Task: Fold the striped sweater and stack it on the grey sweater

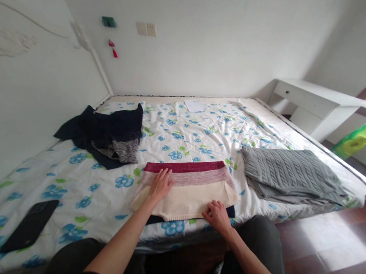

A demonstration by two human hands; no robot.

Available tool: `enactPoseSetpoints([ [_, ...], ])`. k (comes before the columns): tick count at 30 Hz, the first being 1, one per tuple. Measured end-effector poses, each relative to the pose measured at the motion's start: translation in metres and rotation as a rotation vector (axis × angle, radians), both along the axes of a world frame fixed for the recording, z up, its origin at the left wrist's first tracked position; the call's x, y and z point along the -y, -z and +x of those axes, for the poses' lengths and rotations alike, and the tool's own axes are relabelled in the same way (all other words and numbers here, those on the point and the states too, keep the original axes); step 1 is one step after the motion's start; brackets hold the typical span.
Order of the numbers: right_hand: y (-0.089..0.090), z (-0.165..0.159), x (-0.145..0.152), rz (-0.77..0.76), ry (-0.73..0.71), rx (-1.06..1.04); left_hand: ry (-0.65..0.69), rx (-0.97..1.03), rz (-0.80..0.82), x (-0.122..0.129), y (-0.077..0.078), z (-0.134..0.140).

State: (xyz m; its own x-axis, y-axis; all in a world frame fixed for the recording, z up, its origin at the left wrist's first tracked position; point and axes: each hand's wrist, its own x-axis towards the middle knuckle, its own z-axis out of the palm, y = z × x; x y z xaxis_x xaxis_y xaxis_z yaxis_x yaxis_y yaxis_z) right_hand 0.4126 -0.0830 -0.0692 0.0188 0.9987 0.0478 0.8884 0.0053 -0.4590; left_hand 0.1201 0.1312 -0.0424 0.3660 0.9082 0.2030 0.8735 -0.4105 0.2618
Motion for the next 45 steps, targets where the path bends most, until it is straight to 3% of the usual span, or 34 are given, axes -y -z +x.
enactPoseSetpoints([
  [3,-0.001,-0.004,-0.002,-0.015,0.031,-0.001,-0.1,-0.046,-0.039,-0.029,0.013,-0.031],
  [7,-0.005,-0.01,-0.007,-0.061,0.072,0.028,-0.183,-0.05,-0.033,-0.048,0.027,-0.06],
  [11,-0.011,-0.01,-0.023,-0.147,0.095,0.034,-0.205,-0.034,0.001,-0.049,0.038,-0.063],
  [15,-0.022,-0.023,-0.062,-0.227,0.099,0.018,-0.199,0.013,0.062,-0.042,0.045,-0.061],
  [21,-0.044,-0.109,-0.152,0.005,-0.052,-0.073,-0.186,0.074,0.076,-0.034,0.047,-0.061],
  [25,-0.045,-0.171,-0.209,-0.069,-0.181,-0.085,-0.189,0.105,0.071,-0.033,0.048,-0.062],
  [29,-0.032,-0.192,-0.239,-0.19,-0.164,-0.054,-0.175,0.096,0.05,-0.034,0.049,-0.065],
  [32,-0.019,-0.172,-0.242,-0.132,-0.181,-0.051,-0.168,0.107,0.043,-0.036,0.05,-0.065],
  [36,-0.008,-0.119,-0.231,-0.05,-0.161,-0.009,-0.177,0.116,0.062,-0.038,0.05,-0.063],
  [45,0.005,0.029,-0.213,-0.148,0.036,0.106,-0.188,0.089,0.069,-0.038,0.049,-0.064],
])
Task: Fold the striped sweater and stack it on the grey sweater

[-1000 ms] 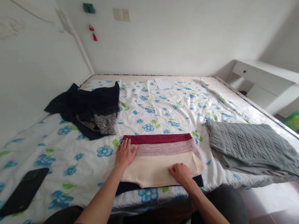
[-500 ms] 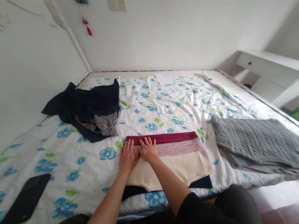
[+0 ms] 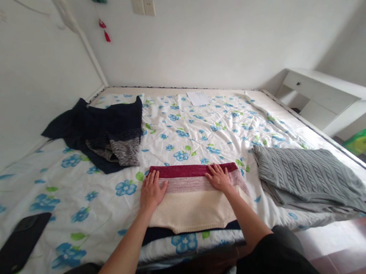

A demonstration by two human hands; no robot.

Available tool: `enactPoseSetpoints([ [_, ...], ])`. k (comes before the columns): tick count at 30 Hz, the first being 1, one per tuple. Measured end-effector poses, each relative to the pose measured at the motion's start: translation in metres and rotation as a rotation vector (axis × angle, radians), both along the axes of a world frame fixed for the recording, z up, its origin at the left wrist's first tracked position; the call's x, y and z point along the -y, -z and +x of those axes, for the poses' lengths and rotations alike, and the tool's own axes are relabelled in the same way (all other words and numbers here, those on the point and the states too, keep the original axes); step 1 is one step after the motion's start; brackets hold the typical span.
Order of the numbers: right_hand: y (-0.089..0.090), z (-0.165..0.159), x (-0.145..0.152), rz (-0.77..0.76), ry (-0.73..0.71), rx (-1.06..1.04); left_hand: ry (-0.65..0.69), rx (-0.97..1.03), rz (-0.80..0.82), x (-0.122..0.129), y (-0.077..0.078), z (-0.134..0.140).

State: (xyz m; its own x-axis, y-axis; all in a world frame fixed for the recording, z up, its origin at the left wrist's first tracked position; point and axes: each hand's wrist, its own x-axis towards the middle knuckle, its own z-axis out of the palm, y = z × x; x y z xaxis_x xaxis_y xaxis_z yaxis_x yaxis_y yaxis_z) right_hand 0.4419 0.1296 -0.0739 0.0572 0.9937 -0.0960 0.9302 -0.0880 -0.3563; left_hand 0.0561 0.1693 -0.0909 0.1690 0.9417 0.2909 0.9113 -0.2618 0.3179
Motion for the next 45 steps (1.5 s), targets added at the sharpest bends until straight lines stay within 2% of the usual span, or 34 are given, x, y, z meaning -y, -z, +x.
enactPoseSetpoints([
  [3,0.005,0.049,0.006,-0.07,0.108,0.035,-0.002,0.0,-0.018,0.0,-0.001,0.001],
  [6,0.01,0.08,0.008,-0.085,0.248,0.013,0.0,-0.002,-0.015,0.0,-0.001,0.001],
  [9,0.014,0.093,0.003,-0.048,0.451,-0.053,-0.011,-0.009,0.014,0.0,0.0,0.001],
  [11,0.015,0.099,-0.003,0.01,0.534,-0.116,-0.013,-0.011,0.027,0.0,0.001,0.001],
  [14,0.011,0.108,-0.012,0.031,0.559,-0.279,-0.012,-0.014,0.023,0.0,0.002,0.001],
  [19,-0.001,0.125,-0.024,-0.094,0.627,-0.482,-0.011,-0.027,0.049,0.0,0.003,0.0],
  [22,-0.002,0.132,-0.021,-0.077,0.67,-0.416,-0.011,-0.055,0.083,-0.001,0.005,-0.001],
  [26,0.004,0.124,-0.005,-0.114,0.713,-0.145,-0.018,-0.095,0.086,-0.001,0.007,-0.002],
  [28,0.003,0.112,0.0,-0.042,0.665,0.014,-0.026,-0.107,0.075,-0.001,0.007,-0.002],
  [31,-0.007,0.09,-0.004,0.068,0.518,0.194,-0.034,-0.107,0.053,-0.001,0.006,-0.001],
  [33,-0.018,0.072,-0.01,0.05,0.423,0.233,-0.037,-0.102,0.041,0.0,0.005,-0.001],
  [36,-0.03,0.03,-0.02,-0.018,0.361,0.213,-0.036,-0.099,0.03,0.0,0.005,-0.001],
  [39,-0.034,-0.039,-0.026,-0.041,0.22,0.093,-0.032,-0.096,0.03,0.002,0.004,-0.001],
  [43,-0.038,-0.151,-0.031,0.041,-0.061,-0.129,-0.028,-0.097,0.046,0.005,0.005,-0.001],
  [45,-0.041,-0.196,-0.033,0.079,-0.144,-0.191,-0.034,-0.1,0.042,0.006,0.005,-0.002],
])
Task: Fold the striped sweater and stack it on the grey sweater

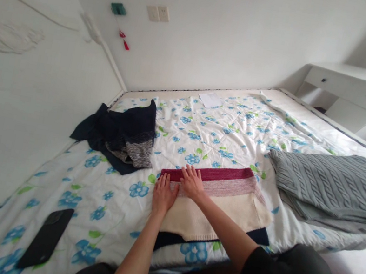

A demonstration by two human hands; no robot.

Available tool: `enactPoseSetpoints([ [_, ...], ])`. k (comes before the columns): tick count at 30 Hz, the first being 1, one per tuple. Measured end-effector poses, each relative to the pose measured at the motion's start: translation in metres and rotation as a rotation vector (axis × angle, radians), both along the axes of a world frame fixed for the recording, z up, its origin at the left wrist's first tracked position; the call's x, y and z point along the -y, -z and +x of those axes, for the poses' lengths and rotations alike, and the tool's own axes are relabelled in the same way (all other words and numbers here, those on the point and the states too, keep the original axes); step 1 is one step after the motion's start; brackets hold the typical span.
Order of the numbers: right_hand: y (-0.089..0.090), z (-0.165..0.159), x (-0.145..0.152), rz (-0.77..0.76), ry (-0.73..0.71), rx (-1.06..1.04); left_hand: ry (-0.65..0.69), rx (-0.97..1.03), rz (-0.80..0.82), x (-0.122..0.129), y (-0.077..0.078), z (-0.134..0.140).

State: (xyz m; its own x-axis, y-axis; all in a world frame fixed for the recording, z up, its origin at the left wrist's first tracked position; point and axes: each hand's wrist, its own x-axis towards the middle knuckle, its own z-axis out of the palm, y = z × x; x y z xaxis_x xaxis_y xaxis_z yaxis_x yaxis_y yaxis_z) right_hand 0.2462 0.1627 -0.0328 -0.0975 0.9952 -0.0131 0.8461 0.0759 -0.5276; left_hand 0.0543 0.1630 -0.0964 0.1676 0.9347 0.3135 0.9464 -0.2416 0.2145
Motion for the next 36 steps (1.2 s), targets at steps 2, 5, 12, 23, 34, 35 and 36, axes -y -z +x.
enactPoseSetpoints([
  [2,-0.003,-0.029,-0.001,-0.032,-0.024,-0.007,0.004,0.001,-0.014,0.0,0.001,-0.001],
  [5,-0.001,-0.039,-0.001,-0.121,-0.012,0.014,0.028,0.018,-0.028,-0.001,0.002,-0.003],
  [12,0.021,0.048,0.014,-0.054,0.032,0.042,0.025,0.053,0.031,-0.001,0.002,0.001],
  [23,0.047,0.247,0.053,-0.143,0.306,0.325,0.01,0.045,-0.012,-0.001,-0.007,0.002],
  [34,0.064,0.29,0.067,-0.266,0.453,0.324,-0.092,-0.138,-0.17,-0.009,-0.035,0.029],
  [35,0.062,0.287,0.067,-0.259,0.455,0.332,-0.105,-0.155,-0.161,-0.01,-0.038,0.037],
  [36,0.061,0.285,0.067,-0.251,0.456,0.342,-0.097,-0.161,-0.141,-0.01,-0.041,0.046],
])
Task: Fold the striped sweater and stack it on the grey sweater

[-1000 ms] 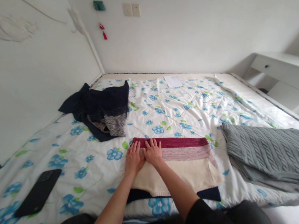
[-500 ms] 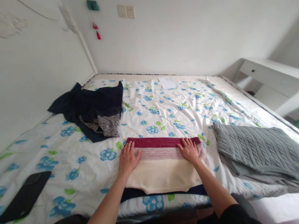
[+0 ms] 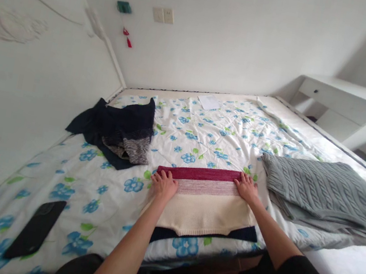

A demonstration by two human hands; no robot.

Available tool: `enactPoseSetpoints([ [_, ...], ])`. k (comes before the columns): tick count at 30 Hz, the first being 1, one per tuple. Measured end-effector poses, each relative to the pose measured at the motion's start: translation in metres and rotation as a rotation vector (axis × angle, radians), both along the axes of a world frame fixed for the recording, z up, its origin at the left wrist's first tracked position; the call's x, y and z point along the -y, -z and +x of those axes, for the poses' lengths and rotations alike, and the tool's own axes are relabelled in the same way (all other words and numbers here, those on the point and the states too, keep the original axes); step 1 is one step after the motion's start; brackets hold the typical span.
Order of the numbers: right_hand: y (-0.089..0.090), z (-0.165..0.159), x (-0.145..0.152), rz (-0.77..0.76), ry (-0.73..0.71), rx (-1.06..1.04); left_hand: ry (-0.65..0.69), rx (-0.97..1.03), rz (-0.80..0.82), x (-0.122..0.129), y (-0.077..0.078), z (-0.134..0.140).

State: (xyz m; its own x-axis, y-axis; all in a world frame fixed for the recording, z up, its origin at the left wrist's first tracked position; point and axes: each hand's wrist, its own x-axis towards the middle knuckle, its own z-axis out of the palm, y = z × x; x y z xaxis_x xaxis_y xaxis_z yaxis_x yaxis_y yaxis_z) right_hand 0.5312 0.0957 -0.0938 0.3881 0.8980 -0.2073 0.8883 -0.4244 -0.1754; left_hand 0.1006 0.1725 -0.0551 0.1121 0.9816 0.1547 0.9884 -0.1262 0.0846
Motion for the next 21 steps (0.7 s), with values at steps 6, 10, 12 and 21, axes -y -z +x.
enactPoseSetpoints([
  [6,-0.003,-0.005,-0.001,0.021,0.004,0.032,0.45,0.124,-0.06,0.008,-0.001,0.094],
  [10,-0.001,-0.003,-0.003,0.024,0.014,-0.003,0.6,0.132,-0.143,0.007,0.006,0.13],
  [12,0.0,-0.001,-0.003,0.031,0.019,-0.022,0.526,0.119,-0.164,0.0,0.009,0.112],
  [21,-0.001,0.0,-0.001,0.021,0.026,-0.035,0.16,0.066,-0.028,-0.024,0.023,-0.037],
])
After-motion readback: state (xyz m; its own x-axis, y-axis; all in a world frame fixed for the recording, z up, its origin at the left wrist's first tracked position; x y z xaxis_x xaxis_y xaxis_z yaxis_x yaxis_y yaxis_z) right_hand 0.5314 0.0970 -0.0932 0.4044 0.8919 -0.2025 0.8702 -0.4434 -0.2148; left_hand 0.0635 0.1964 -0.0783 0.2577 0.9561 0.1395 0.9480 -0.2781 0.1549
